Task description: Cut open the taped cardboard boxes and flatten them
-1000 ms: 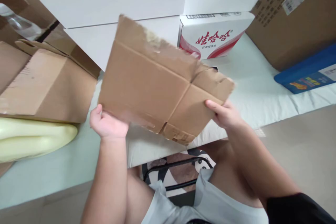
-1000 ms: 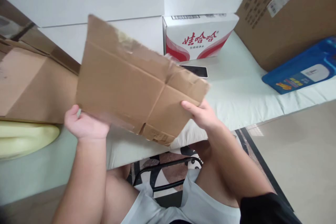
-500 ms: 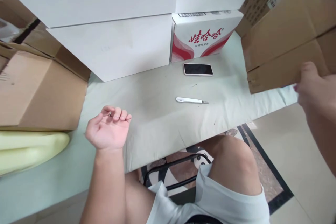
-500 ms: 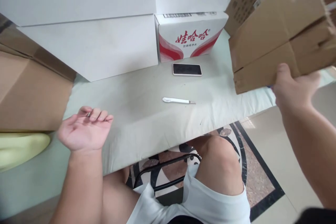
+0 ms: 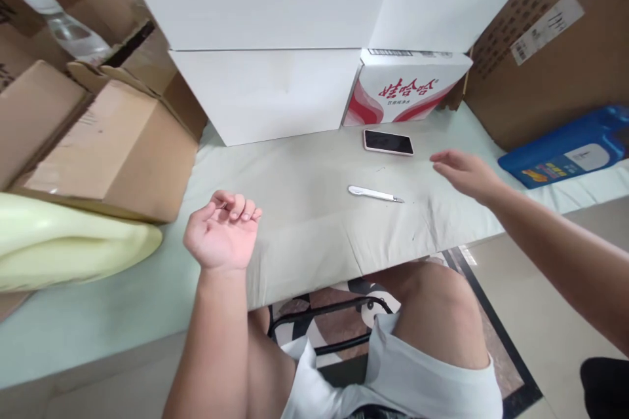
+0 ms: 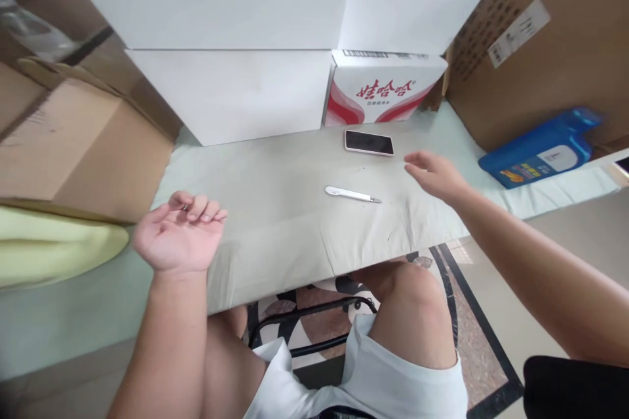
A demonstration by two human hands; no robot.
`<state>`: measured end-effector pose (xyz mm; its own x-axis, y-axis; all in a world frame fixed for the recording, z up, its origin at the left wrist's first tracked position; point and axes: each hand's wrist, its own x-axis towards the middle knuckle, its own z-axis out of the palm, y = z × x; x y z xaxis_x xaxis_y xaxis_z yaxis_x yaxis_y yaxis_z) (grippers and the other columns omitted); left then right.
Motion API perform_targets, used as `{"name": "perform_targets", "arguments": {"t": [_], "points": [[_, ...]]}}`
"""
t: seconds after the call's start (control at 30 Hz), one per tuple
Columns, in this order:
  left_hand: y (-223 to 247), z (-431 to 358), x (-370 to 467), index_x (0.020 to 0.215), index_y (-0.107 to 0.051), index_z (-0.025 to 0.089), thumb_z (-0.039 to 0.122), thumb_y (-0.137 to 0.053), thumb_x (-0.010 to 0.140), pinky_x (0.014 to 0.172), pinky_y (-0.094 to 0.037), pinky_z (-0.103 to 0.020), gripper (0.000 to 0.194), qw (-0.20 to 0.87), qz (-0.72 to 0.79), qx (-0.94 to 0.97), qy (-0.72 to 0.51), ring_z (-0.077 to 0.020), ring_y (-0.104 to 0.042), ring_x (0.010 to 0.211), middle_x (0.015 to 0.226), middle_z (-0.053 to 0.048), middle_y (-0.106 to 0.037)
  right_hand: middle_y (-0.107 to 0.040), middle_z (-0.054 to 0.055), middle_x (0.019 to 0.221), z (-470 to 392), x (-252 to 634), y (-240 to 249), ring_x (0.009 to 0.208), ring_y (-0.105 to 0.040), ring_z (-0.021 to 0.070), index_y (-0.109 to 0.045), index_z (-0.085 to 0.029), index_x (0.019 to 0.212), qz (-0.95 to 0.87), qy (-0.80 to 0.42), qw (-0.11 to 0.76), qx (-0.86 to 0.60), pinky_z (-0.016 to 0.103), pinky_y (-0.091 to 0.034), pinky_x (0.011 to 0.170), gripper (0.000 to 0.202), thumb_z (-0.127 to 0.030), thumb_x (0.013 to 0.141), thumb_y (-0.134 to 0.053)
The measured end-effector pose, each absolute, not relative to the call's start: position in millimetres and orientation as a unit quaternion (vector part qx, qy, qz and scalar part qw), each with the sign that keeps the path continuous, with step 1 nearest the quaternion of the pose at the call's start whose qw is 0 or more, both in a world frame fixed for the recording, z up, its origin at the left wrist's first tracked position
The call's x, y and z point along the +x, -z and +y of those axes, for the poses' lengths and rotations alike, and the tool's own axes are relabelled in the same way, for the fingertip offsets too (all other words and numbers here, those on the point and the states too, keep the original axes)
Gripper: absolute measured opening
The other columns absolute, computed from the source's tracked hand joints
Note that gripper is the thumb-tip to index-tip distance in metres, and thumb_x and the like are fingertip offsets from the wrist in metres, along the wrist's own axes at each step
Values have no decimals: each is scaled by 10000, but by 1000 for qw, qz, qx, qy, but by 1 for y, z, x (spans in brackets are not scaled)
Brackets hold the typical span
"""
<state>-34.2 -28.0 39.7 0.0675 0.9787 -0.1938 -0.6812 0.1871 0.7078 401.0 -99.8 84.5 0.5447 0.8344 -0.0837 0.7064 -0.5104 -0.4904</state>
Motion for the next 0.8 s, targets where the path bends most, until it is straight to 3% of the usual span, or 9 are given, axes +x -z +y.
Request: {"name": "perform_targets", "arguments": {"t": [0.23,0.5,0.63,0.7,0.73,0.8], "points": [[-39,-34,-58,547,-202,214,287,-520,775,476,-295,-252,398,705,293,158,-626,-105,-227,460,543,51,-101,-792,125,1124,-43,278,-85,1062,-766,297,-747,-217,1026,-648,-225,181,-705,509,-632,1001,234,-334,864,-624],[-44,-33,-79,519,-162,217,261,-452,817,467,-206,-255,419,711,283,125,-631,-89,-143,437,514,54,-59,-699,149,1321,68,75,-107,1030,-747,244,-677,-170,1215,-871,-160,218,-410,395,-642,867,360,-206,889,-529],[-43,-31,-80,535,-135,221,259,-496,788,481,-158,-261,442,702,290,164,-630,-75,-100,462,539,62,-40,-573,115,1577,102,-16,-119,1318,-646,259,-568,-175,1402,-930,-90,185,-306,402,-568,1022,610,-18,825,-450],[-41,-31,-78,539,-134,221,282,-537,762,496,-138,-274,464,694,293,196,-628,-70,-96,476,553,62,-34,-509,73,1650,109,-45,-125,1206,-691,252,-486,-248,1507,-953,-75,90,-279,375,-573,880,731,13,825,-462],[-40,-32,-77,539,-136,220,296,-553,748,504,-128,-281,473,684,299,214,-630,-69,-94,481,557,62,-36,-556,63,1603,111,-53,-128,1090,-714,247,-483,-280,1506,-956,-57,53,-282,360,-551,785,728,2,835,-488],[-37,-34,-75,535,-146,219,311,-573,740,517,-114,-296,482,634,332,265,-646,-69,-101,493,550,60,-57,-676,71,1399,110,-57,-130,913,-697,241,-593,-281,1351,-953,-11,28,-302,351,-462,660,519,-67,882,-534]]}}
